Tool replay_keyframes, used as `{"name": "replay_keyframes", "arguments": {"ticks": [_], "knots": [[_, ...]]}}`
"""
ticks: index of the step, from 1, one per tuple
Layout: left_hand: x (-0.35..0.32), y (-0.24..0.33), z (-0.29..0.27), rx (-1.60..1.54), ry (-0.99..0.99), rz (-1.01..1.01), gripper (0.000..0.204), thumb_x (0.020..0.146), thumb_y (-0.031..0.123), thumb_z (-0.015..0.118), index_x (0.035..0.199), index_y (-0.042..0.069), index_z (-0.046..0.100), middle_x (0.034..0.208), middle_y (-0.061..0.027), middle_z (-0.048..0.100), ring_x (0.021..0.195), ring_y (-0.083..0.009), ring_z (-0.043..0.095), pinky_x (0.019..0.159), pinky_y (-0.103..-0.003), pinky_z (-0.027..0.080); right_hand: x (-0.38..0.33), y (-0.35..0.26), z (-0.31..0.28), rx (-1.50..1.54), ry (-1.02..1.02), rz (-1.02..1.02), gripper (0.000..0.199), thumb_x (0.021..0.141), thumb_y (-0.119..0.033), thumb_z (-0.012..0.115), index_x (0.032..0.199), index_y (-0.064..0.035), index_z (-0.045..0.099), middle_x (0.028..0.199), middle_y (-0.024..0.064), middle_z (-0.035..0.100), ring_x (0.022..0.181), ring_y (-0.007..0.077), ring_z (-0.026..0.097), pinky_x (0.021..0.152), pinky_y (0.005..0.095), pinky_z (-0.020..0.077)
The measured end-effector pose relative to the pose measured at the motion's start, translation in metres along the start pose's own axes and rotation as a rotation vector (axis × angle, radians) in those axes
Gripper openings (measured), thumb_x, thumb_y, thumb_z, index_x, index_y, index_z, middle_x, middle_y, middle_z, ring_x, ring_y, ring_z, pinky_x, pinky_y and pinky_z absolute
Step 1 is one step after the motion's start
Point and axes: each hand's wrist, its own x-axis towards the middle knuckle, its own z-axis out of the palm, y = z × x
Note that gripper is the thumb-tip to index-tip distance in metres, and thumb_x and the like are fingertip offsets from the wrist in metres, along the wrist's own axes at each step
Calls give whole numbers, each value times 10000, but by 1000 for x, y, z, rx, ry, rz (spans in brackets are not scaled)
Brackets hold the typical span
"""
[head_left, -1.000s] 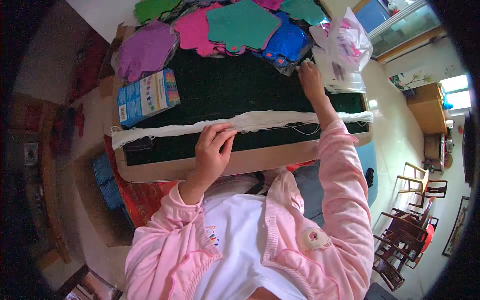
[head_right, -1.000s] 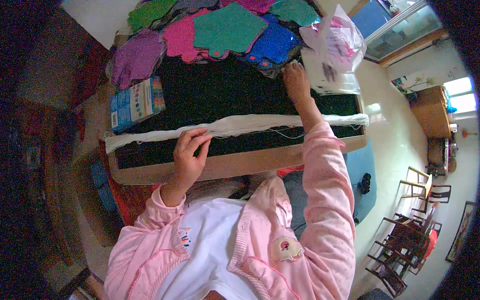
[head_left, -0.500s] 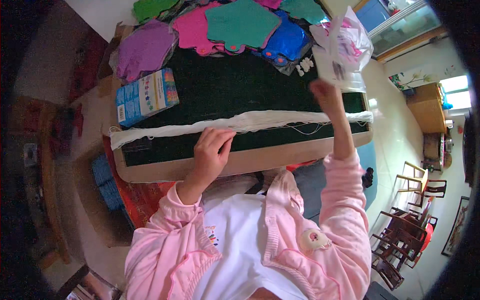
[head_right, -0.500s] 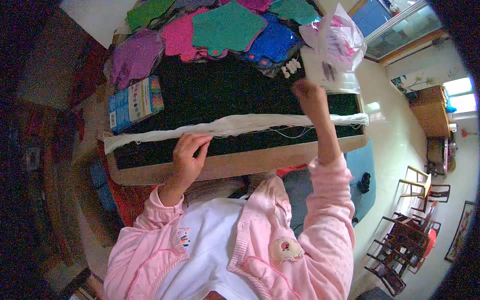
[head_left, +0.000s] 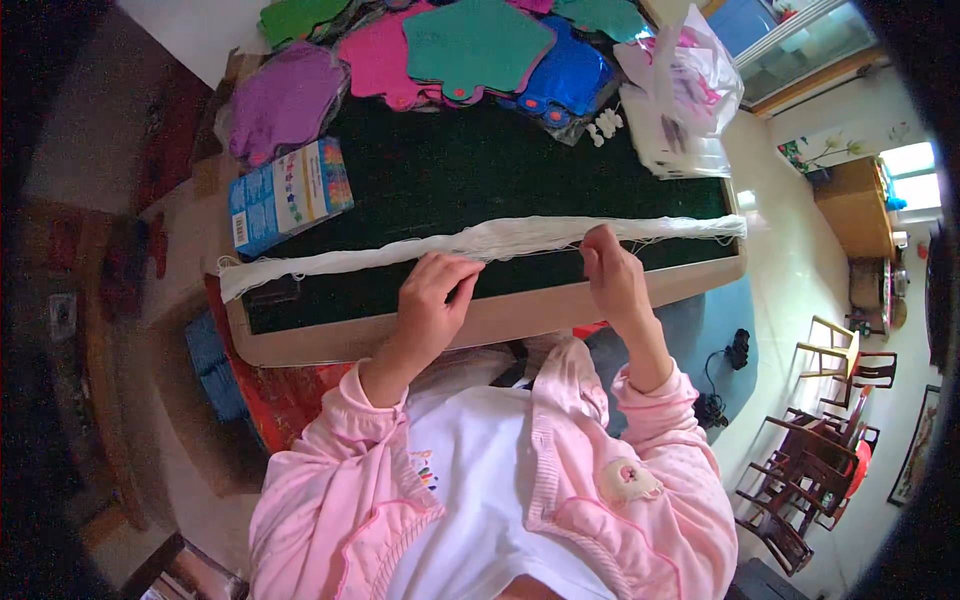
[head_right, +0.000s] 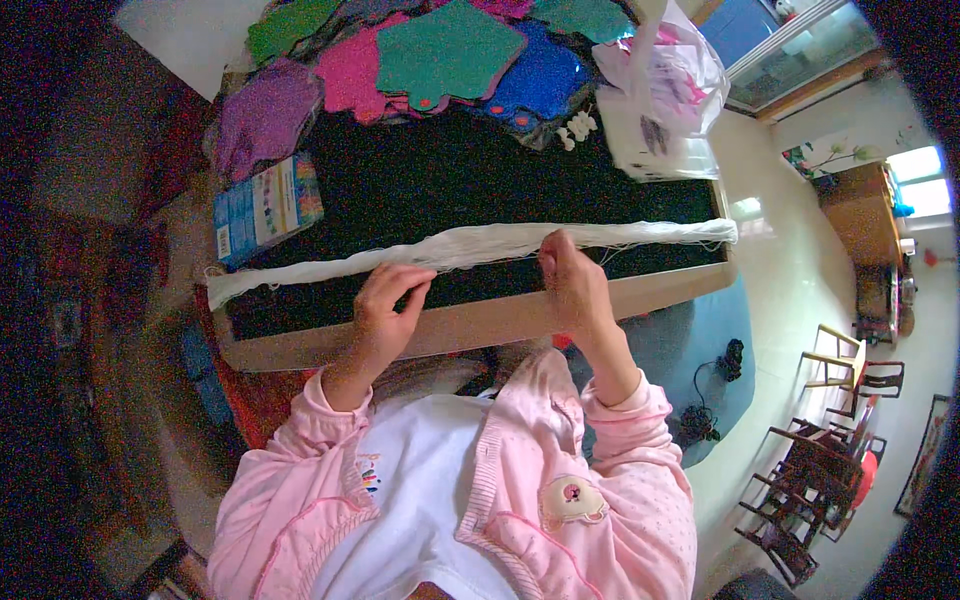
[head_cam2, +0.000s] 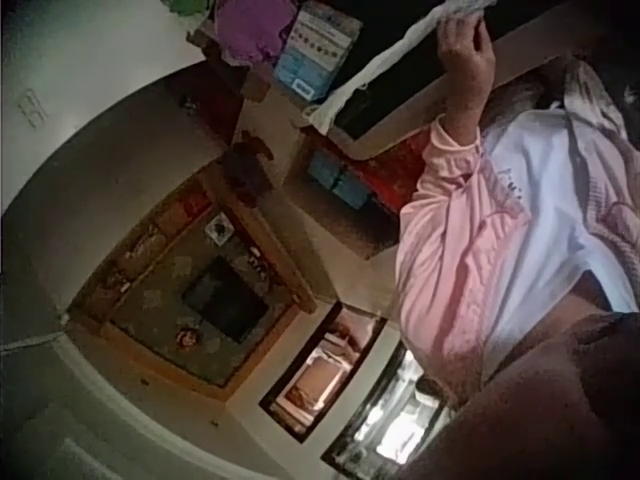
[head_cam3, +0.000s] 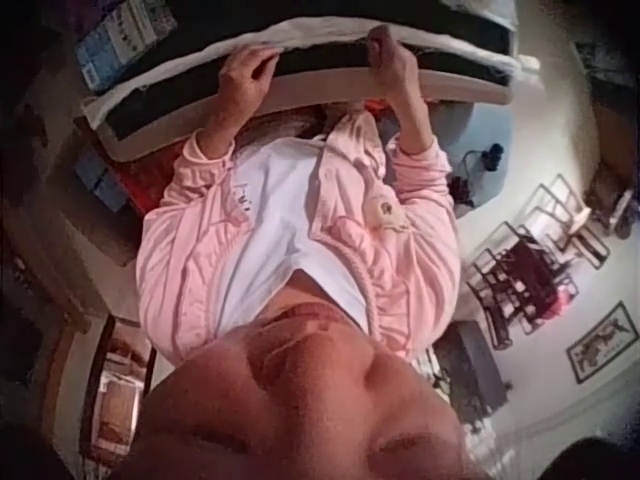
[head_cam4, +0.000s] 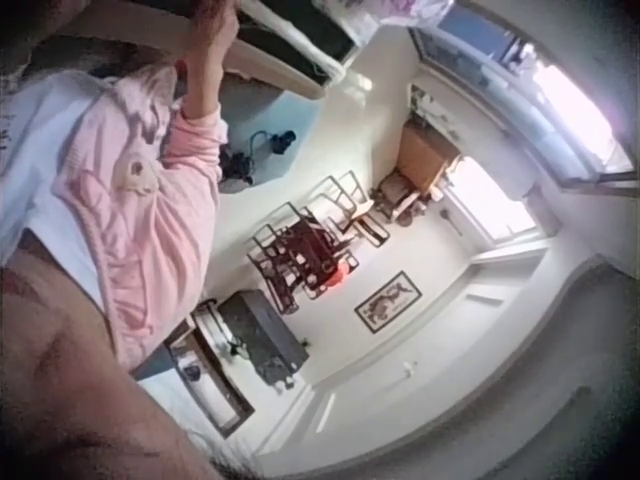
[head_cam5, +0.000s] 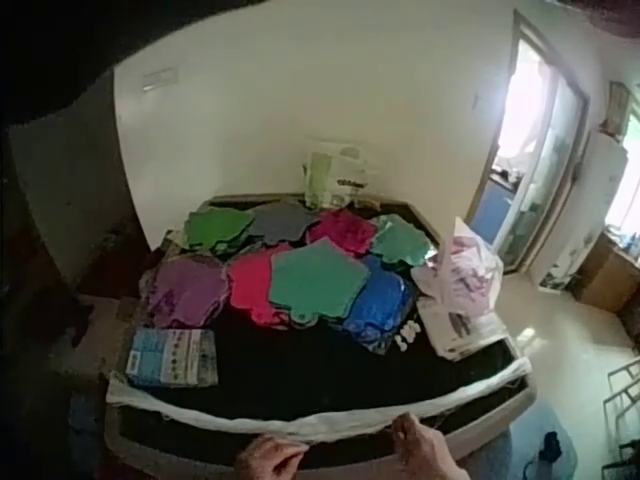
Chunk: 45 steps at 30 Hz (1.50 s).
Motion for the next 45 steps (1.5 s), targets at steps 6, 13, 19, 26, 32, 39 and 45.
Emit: {"name": "replay_keyframes", "arguments": {"ticks": [6, 13, 19, 26, 32, 39, 45], "knots": [[-6, -1, 4, -14, -26, -1, 143, 727, -11, 629, 861, 39, 623, 853, -90, 617, 807, -262, 589, 714, -340, 481, 10, 43, 6, -402, 2, -323, 115, 783, -34, 569, 876, -34, 501, 787, 144, 559, 725, 323, 557, 626, 389, 432], [-13, 0, 0, -9, -89, -10, 182, 717, -11, 636, 892, 38, 633, 914, -94, 636, 863, -273, 602, 762, -349, 481, -7, 7, -9, -169, 44, -219, 81, 803, -39, 555, 855, -24, 495, 743, 163, 550, 680, 347, 541, 592, 394, 425], [-5, 18, 37, 5, -247, 79, 255, 725, 62, 643, 976, 41, 610, 982, -109, 618, 967, -278, 556, 836, -373, 458, -23, 3, -21, -157, 52, -202, 72, 818, -48, 544, 852, -22, 486, 743, 174, 559, 707, 358, 555, 608, 386, 438], [-8, 30, 50, 95, -342, 13, 290, 694, 104, 674, 967, 57, 588, 957, -112, 574, 952, -294, 528, 827, -388, 442, -32, 4, -33, -120, 1, -196, 101, 799, -45, 571, 864, -19, 499, 741, 168, 563, 708, 347, 566, 606, 376, 443], [3, 33, 55, 88, -177, -18, 248, 685, 107, 687, 911, 61, 597, 941, -103, 564, 916, -293, 528, 798, -384, 443, -29, 16, -42, -132, -16, -195, 103, 792, -39, 577, 858, -15, 502, 745, 172, 556, 702, 337, 569, 603, 366, 444], [24, 25, 83, 74, -195, 112, 177, 716, 116, 659, 875, 52, 615, 877, -101, 596, 866, -291, 548, 786, -377, 443, -24, 15, -59, -130, -33, -195, 111, 783, -27, 579, 862, -17, 502, 787, 161, 547, 702, 334, 557, 623, 370, 447], [35, 48, 67, 13, -223, -18, 65, 756, 88, 617, 764, 23, 622, 760, -104, 626, 750, -270, 589, 702, -377, 455, -19, -6, -64, -186, 116, -404, 507, 677, -58, 694, 1144, -66, 499, 1154, 146, 515, 1050, 318, 512, 901, 346, 404]]}}
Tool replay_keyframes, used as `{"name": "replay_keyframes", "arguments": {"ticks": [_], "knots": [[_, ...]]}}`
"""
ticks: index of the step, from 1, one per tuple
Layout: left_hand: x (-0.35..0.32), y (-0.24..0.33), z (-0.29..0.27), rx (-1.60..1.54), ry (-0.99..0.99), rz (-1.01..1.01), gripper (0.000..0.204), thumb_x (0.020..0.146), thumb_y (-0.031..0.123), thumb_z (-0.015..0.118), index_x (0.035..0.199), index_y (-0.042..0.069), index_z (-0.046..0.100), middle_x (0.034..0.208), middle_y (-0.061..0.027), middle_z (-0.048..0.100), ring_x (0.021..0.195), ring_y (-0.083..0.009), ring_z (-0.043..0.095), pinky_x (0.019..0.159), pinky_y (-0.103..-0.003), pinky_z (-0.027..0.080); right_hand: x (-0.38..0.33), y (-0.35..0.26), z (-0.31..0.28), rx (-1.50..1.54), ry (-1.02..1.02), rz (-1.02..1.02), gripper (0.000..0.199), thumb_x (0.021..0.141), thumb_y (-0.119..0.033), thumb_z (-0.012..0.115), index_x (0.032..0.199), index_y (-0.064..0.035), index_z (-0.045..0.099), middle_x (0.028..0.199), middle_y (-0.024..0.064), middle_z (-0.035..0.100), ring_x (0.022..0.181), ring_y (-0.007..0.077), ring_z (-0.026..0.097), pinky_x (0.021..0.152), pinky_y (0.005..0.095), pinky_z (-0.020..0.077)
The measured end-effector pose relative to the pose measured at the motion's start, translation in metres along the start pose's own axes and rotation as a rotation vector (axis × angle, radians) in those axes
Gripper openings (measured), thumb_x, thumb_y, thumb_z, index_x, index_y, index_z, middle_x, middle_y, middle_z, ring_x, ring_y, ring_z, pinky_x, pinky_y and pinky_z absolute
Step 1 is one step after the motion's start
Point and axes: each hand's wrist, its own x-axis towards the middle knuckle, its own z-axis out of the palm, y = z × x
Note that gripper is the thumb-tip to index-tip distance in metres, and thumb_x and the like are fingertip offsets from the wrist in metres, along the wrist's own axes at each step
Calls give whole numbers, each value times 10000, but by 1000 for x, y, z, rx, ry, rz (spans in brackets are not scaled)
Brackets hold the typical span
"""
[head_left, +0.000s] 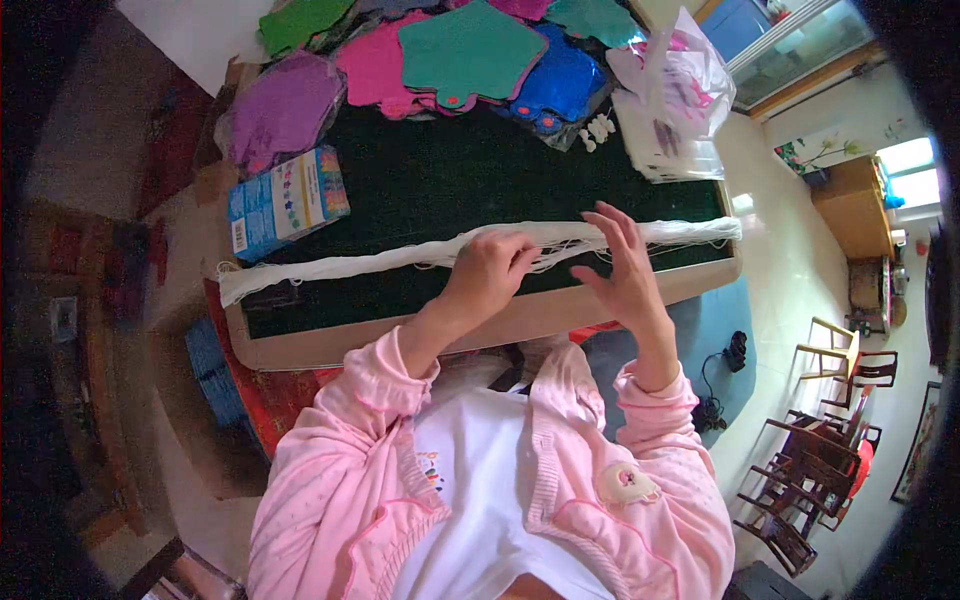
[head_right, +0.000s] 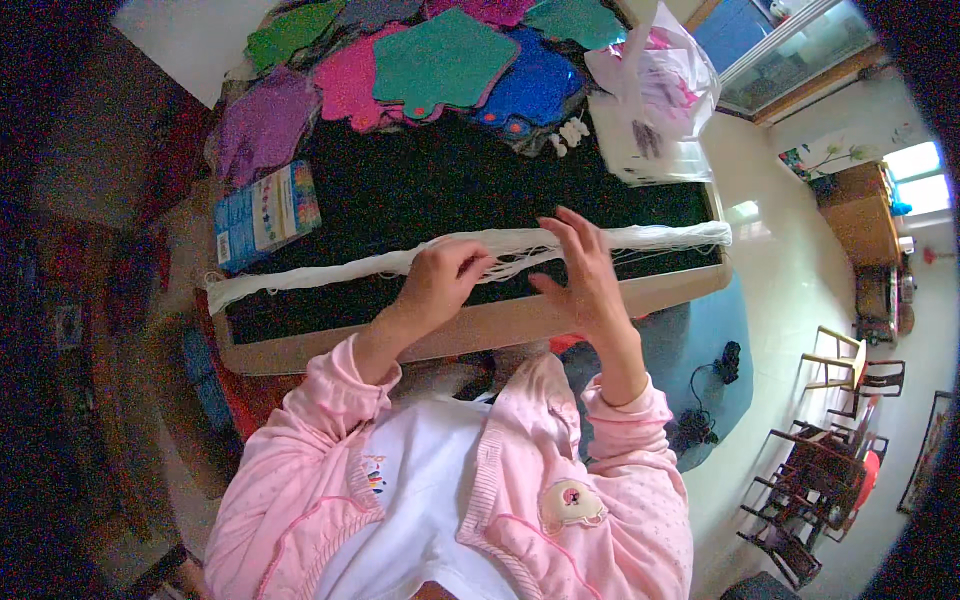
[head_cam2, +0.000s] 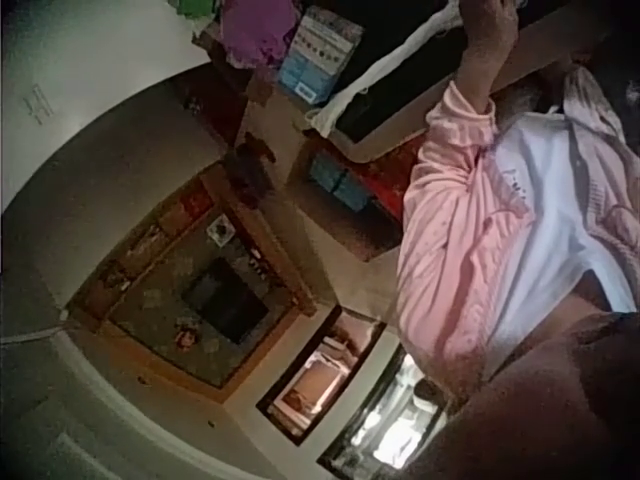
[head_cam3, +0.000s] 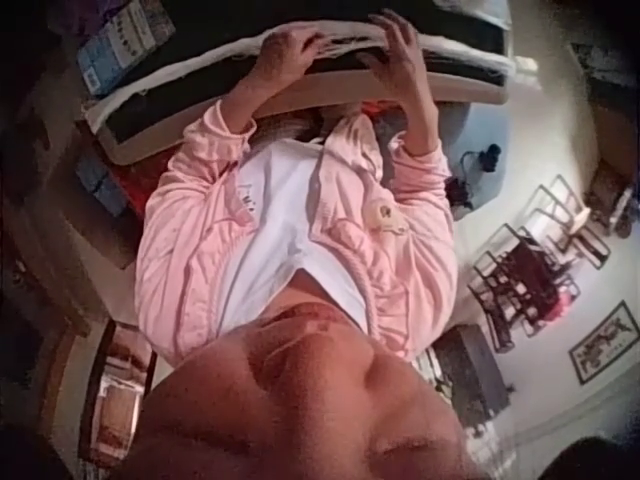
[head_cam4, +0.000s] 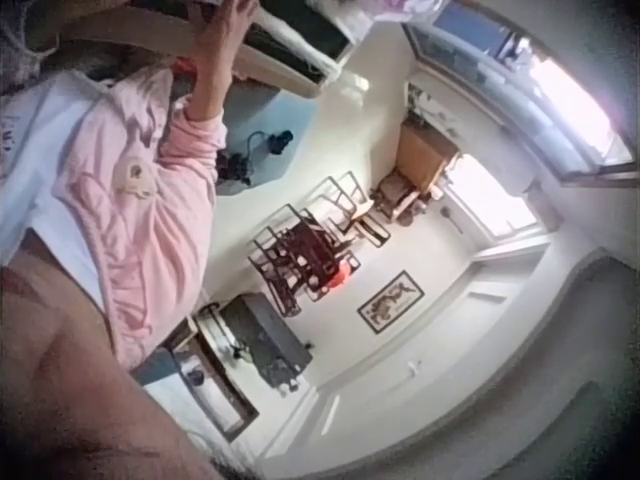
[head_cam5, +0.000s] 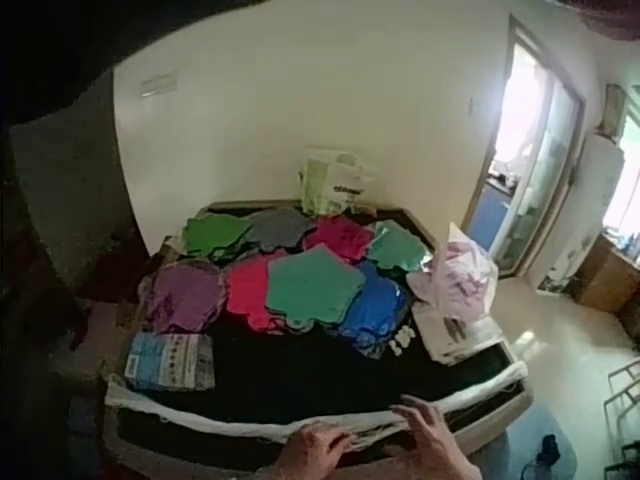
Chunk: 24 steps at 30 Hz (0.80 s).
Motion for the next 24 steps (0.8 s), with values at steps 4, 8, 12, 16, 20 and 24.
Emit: {"name": "replay_keyframes", "arguments": {"ticks": [4, 8, 12, 16, 20, 24], "knots": [[-3, 40, -26, -190, -31, -138, 212, 757, 51, 613, 966, 53, 582, 744, -93, 594, 726, -249, 585, 653, -366, 438, 4, -21, 28, 665, -178, -2, 659, 662, 2, 677, 1264, -33, 410, 1247, 121, 475, 1164, 209, 449, 969, 316, 349], [-7, 62, -37, 4, 127, -10, 469, 756, 29, 617, 1199, 85, 474, 735, -76, 558, 745, -237, 576, 693, -355, 436, 23, -52, 53, 1126, -318, 77, 566, 705, -30, 664, 1225, 1, 445, 1198, 130, 521, 1068, 189, 516, 892, 314, 421], [-16, 52, -41, -102, 169, -49, 433, 768, 4, 586, 1186, 78, 504, 830, -77, 598, 783, -242, 578, 762, -355, 429, 38, -41, 84, 1358, -454, -60, 409, 785, -148, 639, 1143, 11, 522, 1207, 122, 519, 1072, 198, 519, 901, 318, 429], [-20, 48, -49, -72, 145, 11, 424, 763, 5, 590, 1173, 97, 533, 887, -75, 617, 818, -240, 584, 775, -356, 421, 31, -26, 113, 1275, -491, -132, 411, 828, -248, 599, 1139, 9, 527, 1179, 110, 532, 1078, 213, 521, 896, 333, 434], [-18, 42, -59, 12, 175, 77, 451, 759, 22, 591, 1196, 125, 542, 925, -70, 624, 878, -241, 585, 782, -347, 400, 25, -47, 130, 1092, -412, -45, 378, 824, -268, 598, 1107, -23, 544, 1148, 108, 537, 1024, 200, 543, 912, 336, 420], [-14, 75, -76, -27, 163, 304, 496, 685, 37, 615, 1167, 154, 582, 1001, -50, 619, 909, -199, 574, 739, -357, 379, 37, -58, 132, 1497, -519, 34, 109, 831, -135, 589, 906, -56, 601, 869, 70, 599, 799, 187, 578, 1046, 417, 268]]}}
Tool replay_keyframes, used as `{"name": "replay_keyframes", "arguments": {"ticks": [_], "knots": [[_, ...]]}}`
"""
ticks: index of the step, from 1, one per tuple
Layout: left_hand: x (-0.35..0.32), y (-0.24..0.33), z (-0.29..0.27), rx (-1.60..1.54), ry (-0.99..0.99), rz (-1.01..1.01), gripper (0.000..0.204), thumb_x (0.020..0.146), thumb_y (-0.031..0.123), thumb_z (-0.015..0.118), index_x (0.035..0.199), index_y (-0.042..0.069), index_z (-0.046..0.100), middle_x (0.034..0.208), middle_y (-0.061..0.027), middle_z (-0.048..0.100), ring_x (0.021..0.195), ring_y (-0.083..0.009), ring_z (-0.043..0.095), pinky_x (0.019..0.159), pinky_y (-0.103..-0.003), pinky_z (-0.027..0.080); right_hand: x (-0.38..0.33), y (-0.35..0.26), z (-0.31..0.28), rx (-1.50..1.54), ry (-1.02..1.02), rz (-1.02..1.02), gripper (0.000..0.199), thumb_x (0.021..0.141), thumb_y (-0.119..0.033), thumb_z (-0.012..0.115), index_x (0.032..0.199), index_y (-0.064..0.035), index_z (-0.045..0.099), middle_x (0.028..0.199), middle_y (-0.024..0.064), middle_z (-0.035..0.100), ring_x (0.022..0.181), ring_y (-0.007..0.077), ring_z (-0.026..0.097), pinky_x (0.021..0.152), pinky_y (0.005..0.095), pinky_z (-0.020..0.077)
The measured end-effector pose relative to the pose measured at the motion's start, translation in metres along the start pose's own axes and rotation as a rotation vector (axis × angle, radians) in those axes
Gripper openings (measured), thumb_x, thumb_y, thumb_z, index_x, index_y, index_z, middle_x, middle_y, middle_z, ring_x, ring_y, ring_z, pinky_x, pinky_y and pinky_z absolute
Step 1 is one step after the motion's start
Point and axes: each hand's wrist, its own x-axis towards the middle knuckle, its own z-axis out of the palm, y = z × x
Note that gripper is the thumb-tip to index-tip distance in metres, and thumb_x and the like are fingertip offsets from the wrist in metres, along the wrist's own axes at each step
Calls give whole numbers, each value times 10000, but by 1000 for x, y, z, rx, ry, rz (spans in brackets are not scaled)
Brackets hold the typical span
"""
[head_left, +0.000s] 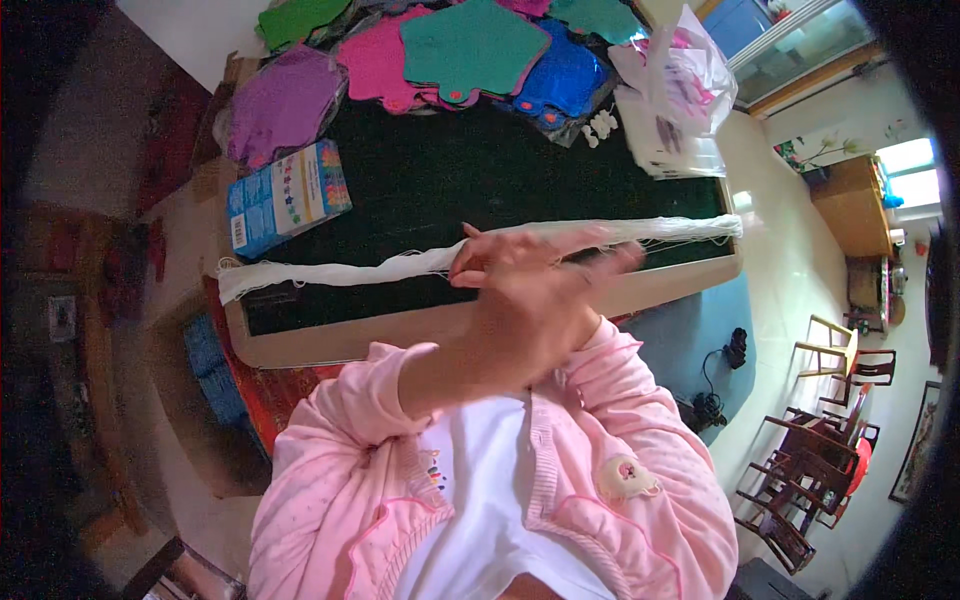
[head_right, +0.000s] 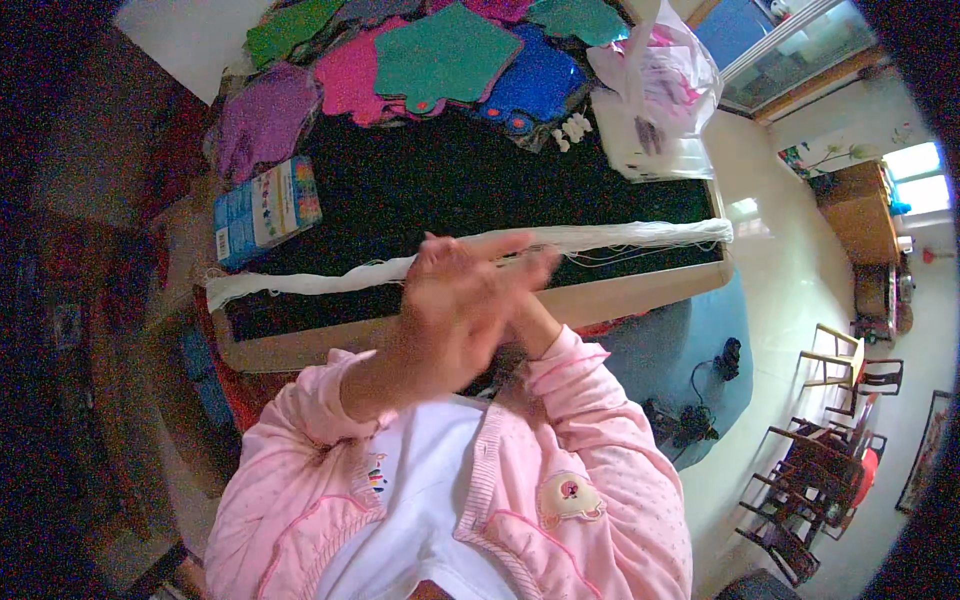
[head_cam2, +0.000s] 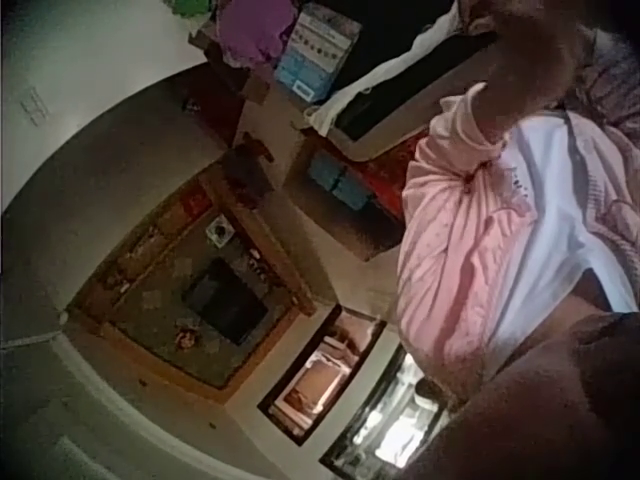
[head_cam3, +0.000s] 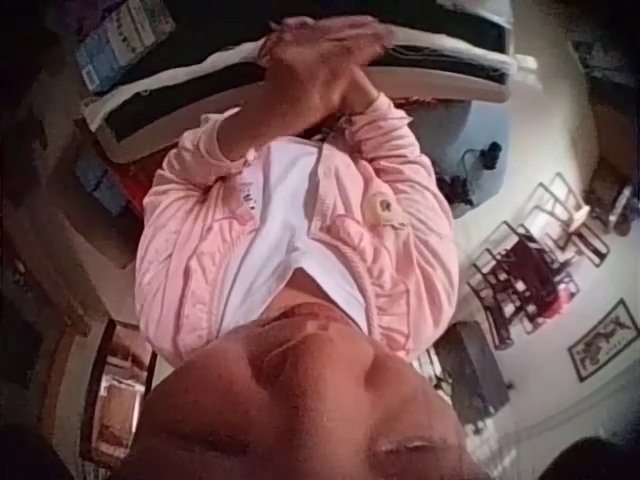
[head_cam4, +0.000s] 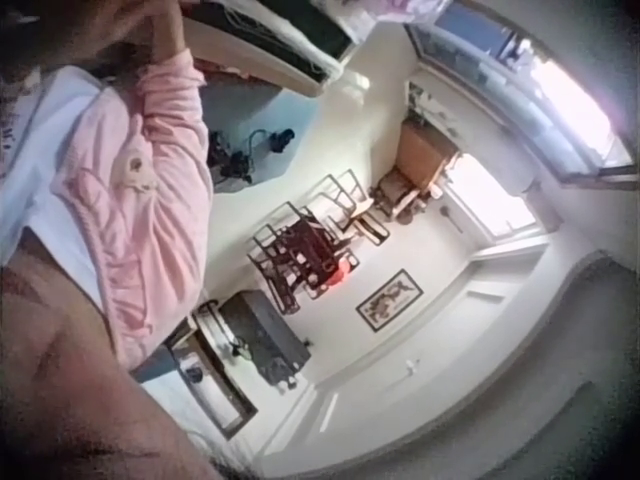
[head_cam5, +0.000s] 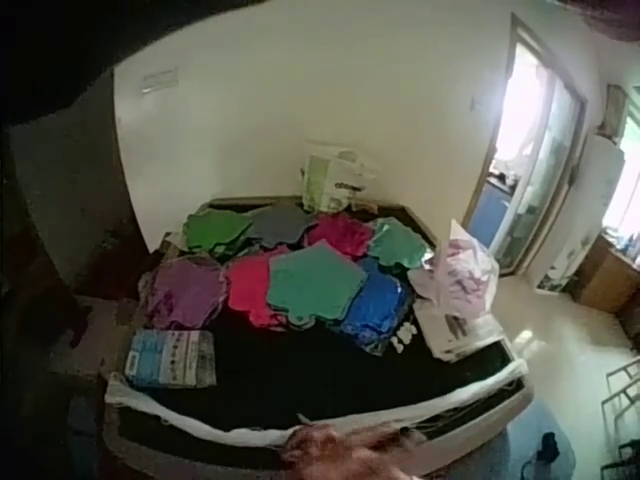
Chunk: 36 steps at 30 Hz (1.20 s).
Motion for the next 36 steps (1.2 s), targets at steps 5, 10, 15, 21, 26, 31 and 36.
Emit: {"name": "replay_keyframes", "arguments": {"ticks": [5, 10, 15, 21, 26, 31, 36], "knots": [[4, 58, -37, -318, -28, 508, 405, 711, 71, 563, 1115, 63, 591, 998, -167, 612, 1024, -274, 561, 748, -369, 397, 10, 16, -1, -537, -18, 47, 65, 773, -103, 666, 750, -59, 623, 680, 7, 604, 673, 140, 574, 1097, 464, 125], [7, 67, -34, -461, -92, 679, 377, 776, 172, 505, 1115, 15, 559, 980, -209, 605, 1044, -281, 556, 786, -366, 400, 7, 12, -12, -536, -14, 108, 28, 766, -42, 660, 758, -55, 636, 758, 7, 620, 734, 126, 579, 1107, 445, 109], [31, 12, -67, -201, -316, 88, 256, 809, 74, 531, 1050, 23, 602, 1023, -180, 598, 973, -216, 582, 817, -355, 405, -1, -60, 8, -730, 33, -37, 190, 720, -100, 692, 899, -61, 642, 1122, 119, 590, 1078, 290, 518, 1007, 437, 321], [-13, -81, -63, -362, 523, -409, 301, 873, 10, 518, 1172, -27, 517, 1043, -164, 610, 957, -210, 608, 858, -297, 460, -7, -72, -8, -483, -120, 132, 121, 832, -118, 606, 877, -6, 598, 738, 35, 582, 703, 81, 528, 640, 246, 436], [-43, -125, -93, -262, 633, -590, 306, 896, 44, 504, 1194, -24, 506, 996, -137, 635, 956, -195, 608, 878, -301, 447, -4, -70, -27, -522, 236, 306, 234, 783, -111, 644, 995, -29, 593, 806, 52, 544, 757, 121, 546, 683, 242, 446], [-42, -99, -93, -300, 342, -504, 227, 863, 17, 534, 1084, 19, 584, 1008, -94, 642, 991, -204, 593, 873, -289, 444, 26, -76, 9, -924, 134, -78, 731, 696, -39, 699, 1340, -78, 354, 1339, 150, 383, 1239, 238, 382, 995, 365, 333], [-23, -83, -86, -141, 174, -218, 167, 839, 6, 550, 992, 42, 606, 1044, -105, 633, 1021, -238, 579, 878, -335, 443, 44, -58, 46, -439, 98, 0, 542, 804, -71, 627, 1293, -55, 392, 995, 42, 539, 851, 125, 516, 718, 260, 419]]}}
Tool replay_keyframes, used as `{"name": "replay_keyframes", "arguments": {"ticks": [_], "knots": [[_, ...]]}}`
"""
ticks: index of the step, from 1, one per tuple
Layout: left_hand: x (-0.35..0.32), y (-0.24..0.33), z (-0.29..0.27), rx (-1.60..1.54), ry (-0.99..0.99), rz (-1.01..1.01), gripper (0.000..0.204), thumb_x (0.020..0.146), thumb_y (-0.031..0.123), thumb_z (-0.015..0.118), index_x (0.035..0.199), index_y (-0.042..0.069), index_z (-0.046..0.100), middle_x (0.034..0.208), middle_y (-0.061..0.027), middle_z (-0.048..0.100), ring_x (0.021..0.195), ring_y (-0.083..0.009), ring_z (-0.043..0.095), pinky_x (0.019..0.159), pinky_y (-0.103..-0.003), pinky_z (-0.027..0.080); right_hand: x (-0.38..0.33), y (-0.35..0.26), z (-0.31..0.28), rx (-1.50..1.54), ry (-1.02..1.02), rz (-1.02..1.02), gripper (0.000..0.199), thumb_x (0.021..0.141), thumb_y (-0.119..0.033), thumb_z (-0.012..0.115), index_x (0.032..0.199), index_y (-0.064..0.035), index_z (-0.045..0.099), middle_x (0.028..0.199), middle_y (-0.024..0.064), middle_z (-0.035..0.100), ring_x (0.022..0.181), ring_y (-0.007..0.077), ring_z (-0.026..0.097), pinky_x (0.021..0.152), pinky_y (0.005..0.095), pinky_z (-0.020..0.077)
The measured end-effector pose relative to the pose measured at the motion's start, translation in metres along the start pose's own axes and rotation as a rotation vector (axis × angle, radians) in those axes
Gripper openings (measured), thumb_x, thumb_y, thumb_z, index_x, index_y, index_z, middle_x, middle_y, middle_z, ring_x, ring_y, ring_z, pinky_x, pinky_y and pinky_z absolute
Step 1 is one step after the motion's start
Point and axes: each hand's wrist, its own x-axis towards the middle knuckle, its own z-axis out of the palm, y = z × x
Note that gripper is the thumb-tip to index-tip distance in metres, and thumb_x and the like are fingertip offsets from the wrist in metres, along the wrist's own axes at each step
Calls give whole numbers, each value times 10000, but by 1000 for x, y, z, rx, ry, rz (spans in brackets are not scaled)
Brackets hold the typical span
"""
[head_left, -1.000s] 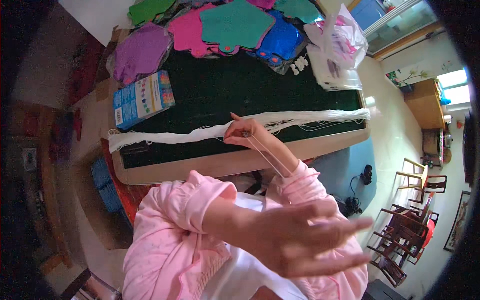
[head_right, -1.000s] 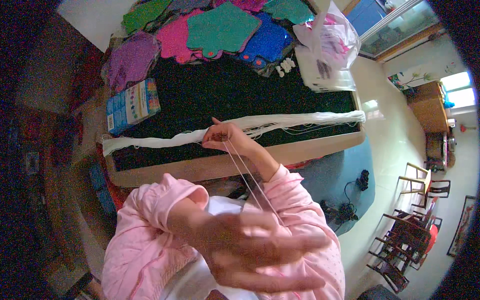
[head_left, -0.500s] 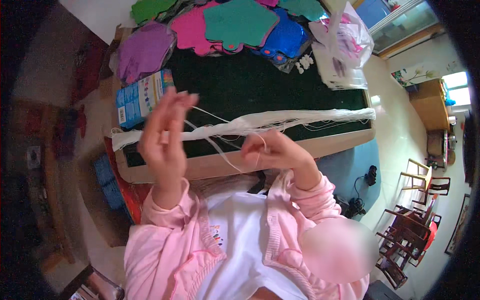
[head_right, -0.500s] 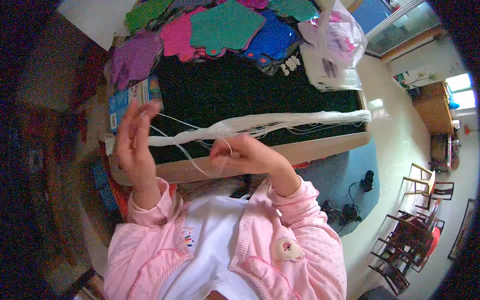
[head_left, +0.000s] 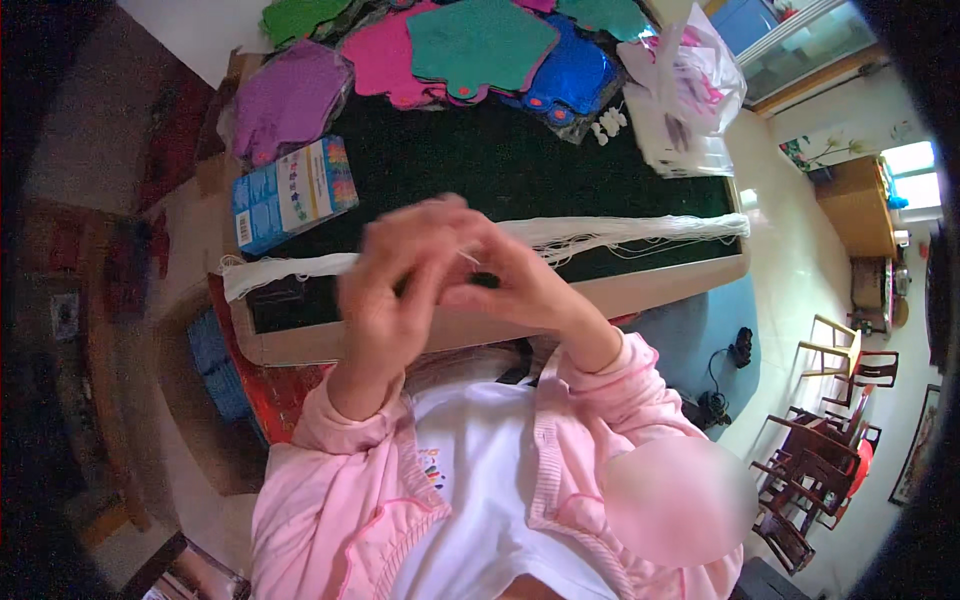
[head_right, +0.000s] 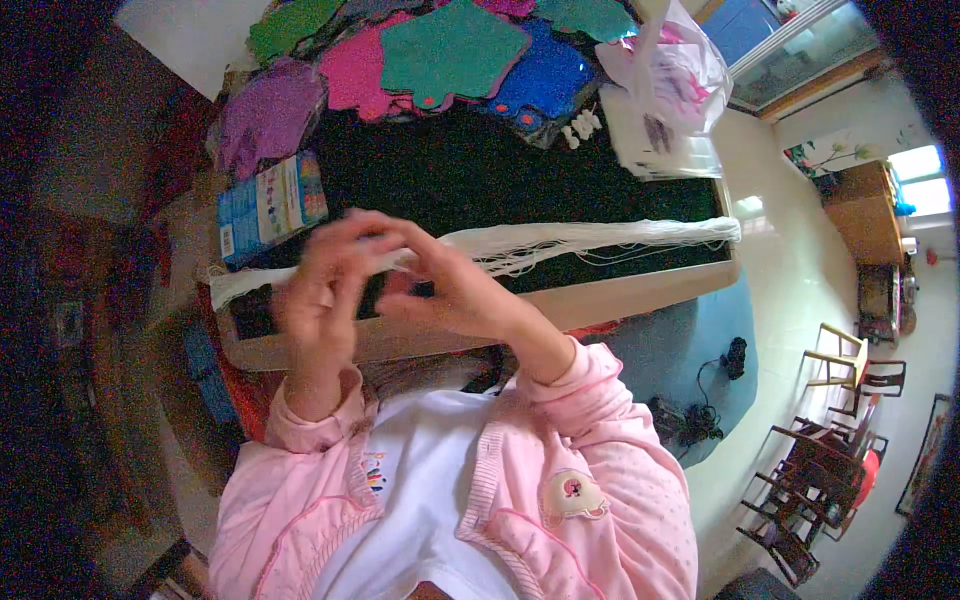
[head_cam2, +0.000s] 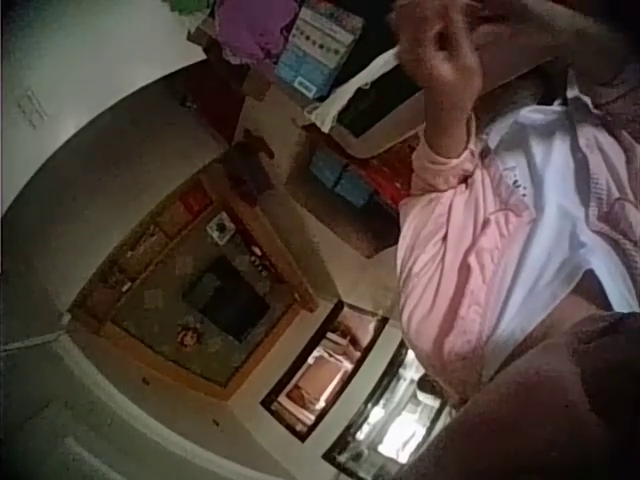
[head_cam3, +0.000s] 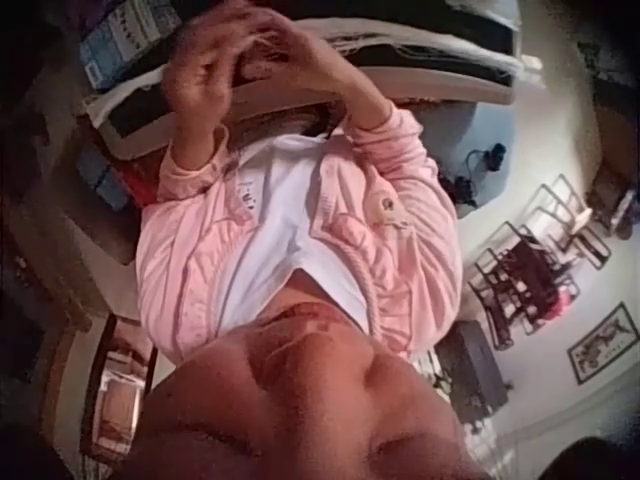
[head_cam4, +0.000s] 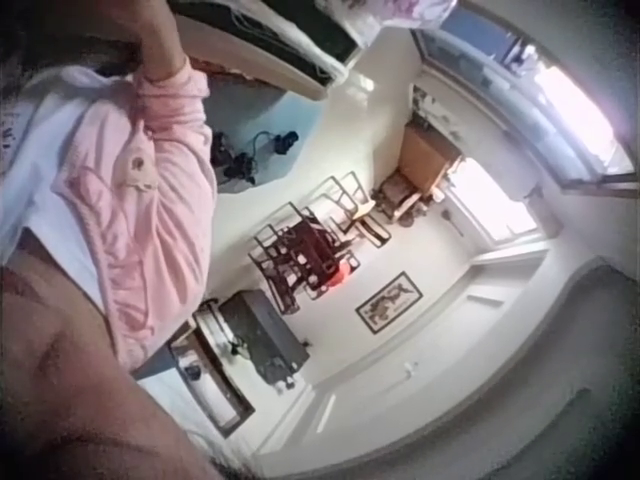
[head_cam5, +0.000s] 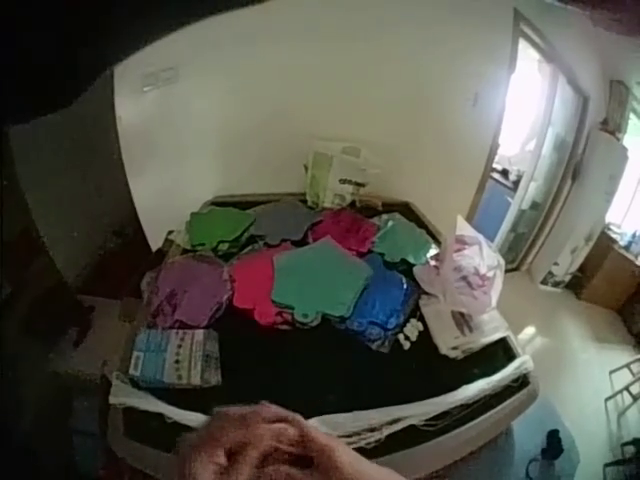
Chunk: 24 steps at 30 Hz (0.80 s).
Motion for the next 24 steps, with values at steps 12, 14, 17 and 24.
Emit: {"name": "replay_keyframes", "arguments": {"ticks": [12, 14, 17, 24], "knots": [[-27, -35, -17, -292, -106, -516, 229, 837, 103, 607, 1031, -19, 612, 1058, -69, 592, 734, -83, 571, 650, -201, 437, -5, -9, -5, -497, -8, -53, 81, 853, 5, 497, 887, 20, 569, 712, 89, 594, 650, 111, 553, 600, 253, 445], [-31, -28, -5, -494, -187, -616, 214, 854, 109, 591, 1015, -28, 616, 1037, -74, 618, 734, -71, 570, 648, -187, 435, 3, -3, -1, -401, 93, -135, 76, 845, 16, 505, 889, 12, 566, 725, 104, 597, 639, 114, 556, 595, 259, 451], [-26, -19, -9, -477, -350, -725, 212, 893, 151, 530, 1011, 13, 638, 866, -81, 667, 472, 3, 384, 422, -141, 284, 17, 8, -2, -468, 287, -15, 80, 832, 32, 505, 890, 13, 558, 714, 118, 587, 644, 130, 566, 587, 267, 452], [-22, -7, -16, -746, -86, -790, 195, 897, 138, 528, 880, -7, 657, 796, -96, 677, 402, 22, 318, 356, -153, 207, -19, 41, 20, -717, -156, 101, 96, 796, -93, 546, 871, -36, 564, 728, 160, 580, 623, 318, 573, 532, 327, 443]]}}
